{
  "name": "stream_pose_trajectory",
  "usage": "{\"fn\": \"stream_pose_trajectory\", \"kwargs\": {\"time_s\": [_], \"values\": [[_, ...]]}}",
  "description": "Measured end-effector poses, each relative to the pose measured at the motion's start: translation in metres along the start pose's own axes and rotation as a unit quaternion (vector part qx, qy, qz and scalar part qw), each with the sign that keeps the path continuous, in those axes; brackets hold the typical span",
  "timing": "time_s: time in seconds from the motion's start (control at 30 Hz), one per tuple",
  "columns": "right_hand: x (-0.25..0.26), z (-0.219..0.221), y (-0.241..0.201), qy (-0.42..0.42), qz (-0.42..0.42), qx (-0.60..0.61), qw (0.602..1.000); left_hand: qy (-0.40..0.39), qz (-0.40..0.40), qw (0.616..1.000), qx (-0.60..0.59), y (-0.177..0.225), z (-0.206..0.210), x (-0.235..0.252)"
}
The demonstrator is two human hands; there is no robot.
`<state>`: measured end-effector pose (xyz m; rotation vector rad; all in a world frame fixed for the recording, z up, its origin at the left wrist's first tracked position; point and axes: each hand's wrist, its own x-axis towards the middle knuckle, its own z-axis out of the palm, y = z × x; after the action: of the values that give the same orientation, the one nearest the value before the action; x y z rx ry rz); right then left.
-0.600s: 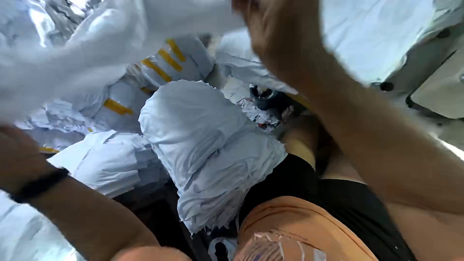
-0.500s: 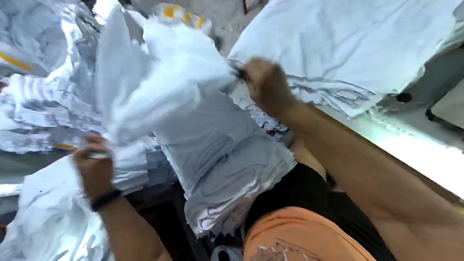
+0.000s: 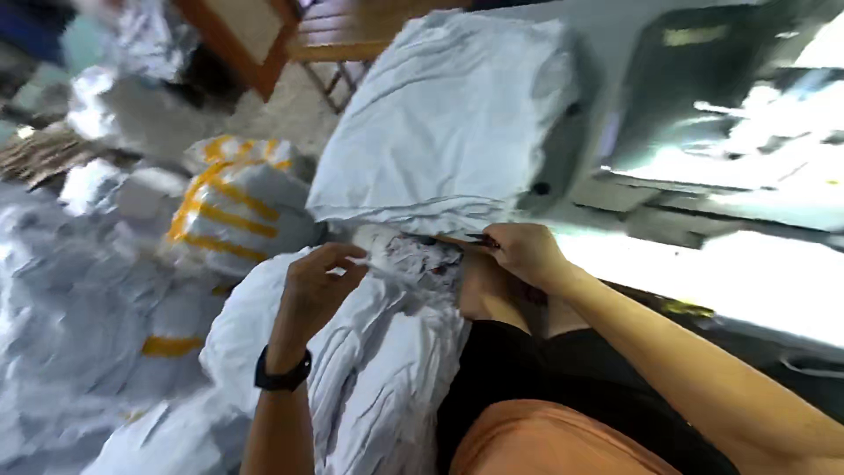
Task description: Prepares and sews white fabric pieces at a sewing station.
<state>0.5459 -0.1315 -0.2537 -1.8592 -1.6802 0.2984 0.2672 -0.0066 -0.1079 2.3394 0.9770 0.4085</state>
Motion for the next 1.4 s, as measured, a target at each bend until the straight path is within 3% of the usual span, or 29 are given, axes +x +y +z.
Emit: {"fn": "stream_pose_trajectory", "kwargs": {"time_s": [0.1,0.2,0.33,0.4,0.5,0.6,0.67,0.73,0.83,0.93,1.03,1.07,1.13,1.23,1.3,1.4], "values": [[-0.032,-0.021,0.042,0.050,0.110,-0.054,0.991,-0.046,0.111,0.993,0.008,0.031,0.064,0.063],[-0.047,-0.013,0.062,0.149,0.091,-0.097,0.980,-0.050,0.194,0.980,0.000,0.047,0.126,0.108],[-0.041,-0.009,0.057,0.149,0.098,-0.119,0.977,-0.072,0.153,0.986,0.005,0.048,0.183,0.164],[-0.041,-0.007,0.059,0.163,0.083,-0.124,0.975,-0.095,0.139,0.986,-0.022,0.044,0.181,0.168],[-0.042,-0.004,0.062,0.190,0.071,-0.134,0.970,-0.225,0.089,0.970,-0.026,0.054,0.132,0.154],[-0.034,0.001,0.057,0.235,0.049,-0.092,0.966,-0.358,0.040,0.932,0.050,0.060,0.106,0.170],[-0.018,0.000,0.046,0.277,0.033,-0.016,0.960,-0.329,0.053,0.940,0.076,0.066,0.101,0.196],[0.008,-0.006,0.032,0.315,0.021,0.032,0.948,-0.222,0.093,0.968,0.070,0.079,0.106,0.227],[0.050,-0.024,0.012,0.283,0.111,0.042,0.952,-0.124,0.133,0.980,0.083,0.101,0.131,0.274],[0.081,-0.040,0.002,0.157,0.249,0.025,0.955,-0.167,0.094,0.965,0.179,0.107,0.156,0.313],[0.096,-0.039,0.002,0.212,0.214,0.040,0.953,-0.190,0.100,0.954,0.208,0.107,0.156,0.333],[0.100,-0.038,0.004,0.254,0.180,0.072,0.948,-0.183,0.099,0.960,0.186,0.109,0.149,0.335],[0.106,-0.047,0.004,0.261,0.142,0.226,0.928,-0.148,0.094,0.981,0.078,0.110,0.134,0.335],[0.110,-0.066,0.001,0.231,0.155,0.462,0.842,-0.094,0.117,0.983,-0.108,0.121,0.113,0.333],[0.106,-0.078,-0.001,0.221,0.164,0.517,0.811,-0.079,0.163,0.960,-0.214,0.126,0.104,0.326],[0.092,-0.096,-0.010,0.222,0.169,0.485,0.829,-0.071,0.189,0.946,-0.255,0.121,0.104,0.312]]}}
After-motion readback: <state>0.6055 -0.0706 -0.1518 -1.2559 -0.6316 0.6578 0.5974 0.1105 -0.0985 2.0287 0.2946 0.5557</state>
